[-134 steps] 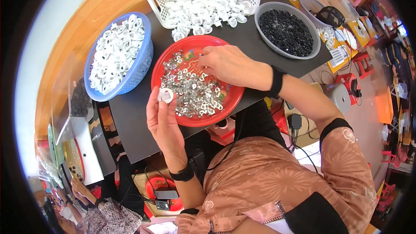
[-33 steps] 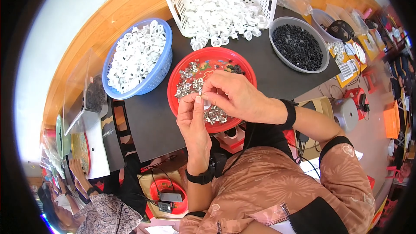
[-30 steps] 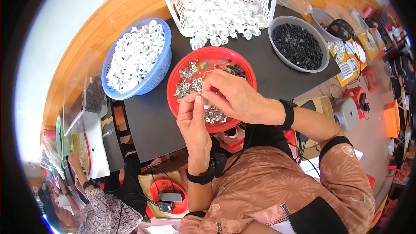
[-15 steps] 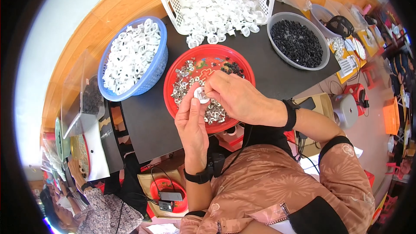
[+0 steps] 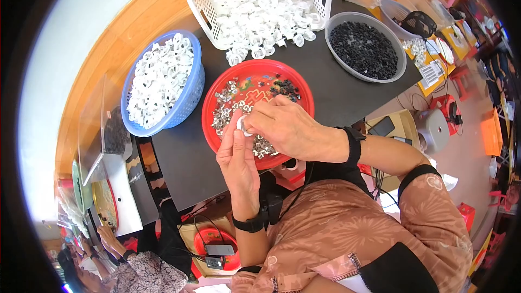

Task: Assembling small white plastic components by inserting small black or metal pieces into them.

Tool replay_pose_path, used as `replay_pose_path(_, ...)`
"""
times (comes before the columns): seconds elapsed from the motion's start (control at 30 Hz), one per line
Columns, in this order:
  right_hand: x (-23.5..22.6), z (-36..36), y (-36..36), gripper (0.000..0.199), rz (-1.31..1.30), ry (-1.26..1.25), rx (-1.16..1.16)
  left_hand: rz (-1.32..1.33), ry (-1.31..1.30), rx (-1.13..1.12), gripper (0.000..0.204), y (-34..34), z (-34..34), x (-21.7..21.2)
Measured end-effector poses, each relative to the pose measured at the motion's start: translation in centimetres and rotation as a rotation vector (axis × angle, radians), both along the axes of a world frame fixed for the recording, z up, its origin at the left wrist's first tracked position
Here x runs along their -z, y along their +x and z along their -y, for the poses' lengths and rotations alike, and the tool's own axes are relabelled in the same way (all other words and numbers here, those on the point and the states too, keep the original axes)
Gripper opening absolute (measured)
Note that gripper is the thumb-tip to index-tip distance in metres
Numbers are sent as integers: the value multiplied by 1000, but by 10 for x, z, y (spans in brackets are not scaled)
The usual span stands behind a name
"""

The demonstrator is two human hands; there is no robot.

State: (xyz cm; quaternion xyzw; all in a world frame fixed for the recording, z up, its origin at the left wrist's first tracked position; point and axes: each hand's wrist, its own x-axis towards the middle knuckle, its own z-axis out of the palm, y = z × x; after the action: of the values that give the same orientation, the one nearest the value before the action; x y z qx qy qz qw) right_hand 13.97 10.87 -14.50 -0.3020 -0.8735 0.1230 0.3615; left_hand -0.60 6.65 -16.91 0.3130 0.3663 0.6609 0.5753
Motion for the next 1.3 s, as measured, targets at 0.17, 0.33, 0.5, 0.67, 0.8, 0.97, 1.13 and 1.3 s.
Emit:
replay_pose_path(0.17, -5, 4, 0, 11, -236, -100, 14, 61, 70, 28, 36, -2, 0, -1)
replay_pose_path(0.33, -9, 9, 0, 11, -437, -357, 64, 79, 70, 30, 37, 3, 1, -3)
replay_pose_path(0.5, -6, 10, -2, 8, -593, -592, 85, 71, 72, 57, 38, 7, 3, -6)
replay_pose_path(0.67, -7, 16, -8, 9, -623, -643, 124, 93, 31, 37, 37, 8, 4, -8)
replay_pose_path(0.8, -6, 19, -11, 8, -649, -599, 149, 207, 6, 46, 36, 6, 2, -2)
replay_pose_path(0.97, 3, 20, -13, 8, -690, -662, 137, 264, -4, 103, 32, -3, 0, 6)
replay_pose_path(1.13, 3, 21, -14, 8, -685, -570, 162, 273, -81, 80, 35, 3, -2, -2)
replay_pose_path(1.3, 1, 20, -13, 5, -651, -459, 187, 205, -83, 47, 37, 4, -2, -4)
